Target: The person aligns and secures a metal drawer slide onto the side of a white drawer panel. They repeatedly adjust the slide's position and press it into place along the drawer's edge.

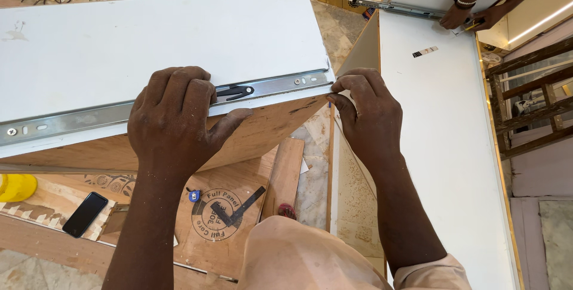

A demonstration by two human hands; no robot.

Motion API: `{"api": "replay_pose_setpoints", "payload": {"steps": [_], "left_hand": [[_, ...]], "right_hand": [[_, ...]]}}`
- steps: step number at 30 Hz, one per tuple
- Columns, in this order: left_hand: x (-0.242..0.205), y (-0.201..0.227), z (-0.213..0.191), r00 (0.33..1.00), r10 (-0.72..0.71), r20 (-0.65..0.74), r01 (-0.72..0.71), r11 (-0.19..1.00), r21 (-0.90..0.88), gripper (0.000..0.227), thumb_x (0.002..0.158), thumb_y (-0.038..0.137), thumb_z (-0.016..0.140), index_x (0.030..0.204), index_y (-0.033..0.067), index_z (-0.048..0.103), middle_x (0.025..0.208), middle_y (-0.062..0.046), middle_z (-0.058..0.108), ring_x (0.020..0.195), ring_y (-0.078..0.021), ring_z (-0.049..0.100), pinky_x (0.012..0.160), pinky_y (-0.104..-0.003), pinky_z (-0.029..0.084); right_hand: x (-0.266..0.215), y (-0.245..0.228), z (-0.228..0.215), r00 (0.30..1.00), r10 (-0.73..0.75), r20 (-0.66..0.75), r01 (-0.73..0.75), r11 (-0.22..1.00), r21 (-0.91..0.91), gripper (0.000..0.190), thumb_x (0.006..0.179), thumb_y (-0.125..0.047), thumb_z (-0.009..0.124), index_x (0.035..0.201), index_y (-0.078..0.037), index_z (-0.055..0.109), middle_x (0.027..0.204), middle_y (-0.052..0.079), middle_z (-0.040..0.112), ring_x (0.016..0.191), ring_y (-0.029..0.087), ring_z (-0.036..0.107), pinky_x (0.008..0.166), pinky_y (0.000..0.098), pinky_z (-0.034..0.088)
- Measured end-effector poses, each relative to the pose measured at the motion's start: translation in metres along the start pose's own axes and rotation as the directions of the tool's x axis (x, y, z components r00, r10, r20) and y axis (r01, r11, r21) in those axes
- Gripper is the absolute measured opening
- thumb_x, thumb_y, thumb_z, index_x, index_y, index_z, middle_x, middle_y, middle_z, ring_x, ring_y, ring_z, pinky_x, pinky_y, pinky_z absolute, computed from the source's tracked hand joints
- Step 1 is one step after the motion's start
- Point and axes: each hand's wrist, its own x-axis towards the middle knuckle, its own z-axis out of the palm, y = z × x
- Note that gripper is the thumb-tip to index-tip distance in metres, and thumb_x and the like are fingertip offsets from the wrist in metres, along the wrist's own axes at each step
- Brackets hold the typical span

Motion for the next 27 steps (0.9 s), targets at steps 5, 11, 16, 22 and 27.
{"api": "replay_pose_setpoints", "payload": {"steps": [5,11,16,22,27], "left_hand": [[0.001,0.000,0.000,1.000,0.005,-0.004,-0.005,1.000,0.000,0.058,0.088,0.067,0.084,0.091,0.0153,0.057,0.103,-0.001,0.065,0.098,-0.0175,0.064,0.074,-0.031,0.055],[0.001,0.000,0.000,1.000,0.005,-0.007,-0.005,1.000,0.002,0.058,0.088,0.066,0.084,0.092,0.0153,0.057,0.103,0.000,0.064,0.097,-0.0173,0.063,0.074,-0.031,0.055],[-0.001,0.000,0.000,1.000,0.003,-0.010,-0.003,1.000,-0.003,0.058,0.087,0.067,0.083,0.092,0.0154,0.057,0.104,0.000,0.064,0.098,-0.0177,0.063,0.074,-0.032,0.055],[0.000,-0.001,0.000,1.000,0.009,-0.009,-0.009,1.000,0.003,0.057,0.088,0.066,0.083,0.093,0.0155,0.057,0.104,-0.001,0.064,0.098,-0.0176,0.063,0.074,-0.031,0.055],[0.000,-0.002,0.001,1.000,0.024,-0.016,-0.024,1.000,0.005,0.058,0.089,0.067,0.083,0.093,0.0149,0.057,0.103,-0.002,0.063,0.097,-0.0181,0.062,0.074,-0.031,0.055]], "right_hand": [[0.006,-0.003,-0.008,0.994,-0.098,0.046,0.105,0.980,-0.171,0.015,0.093,-0.011,0.080,0.100,-0.010,0.067,0.102,0.002,0.070,0.087,0.020,0.072,0.069,0.0341,0.057],[0.006,0.012,-0.013,0.993,-0.042,0.111,0.042,0.999,0.007,0.012,0.095,-0.008,0.075,0.099,-0.008,0.063,0.102,0.004,0.072,0.087,0.019,0.072,0.070,0.0329,0.058],[0.000,0.022,-0.015,0.996,0.068,0.063,-0.079,0.981,0.179,0.008,0.103,-0.005,0.069,0.102,-0.006,0.061,0.101,0.004,0.073,0.094,0.016,0.075,0.075,0.0294,0.061],[0.002,0.014,-0.012,0.990,-0.137,0.025,0.138,0.990,-0.044,0.012,0.094,-0.011,0.078,0.102,-0.007,0.070,0.105,0.005,0.071,0.092,0.018,0.073,0.073,0.0300,0.060],[0.007,0.003,-0.018,0.974,-0.225,0.031,0.226,0.950,-0.216,0.014,0.093,-0.012,0.083,0.097,-0.010,0.070,0.103,0.002,0.068,0.092,0.017,0.071,0.073,0.0311,0.058]]}}
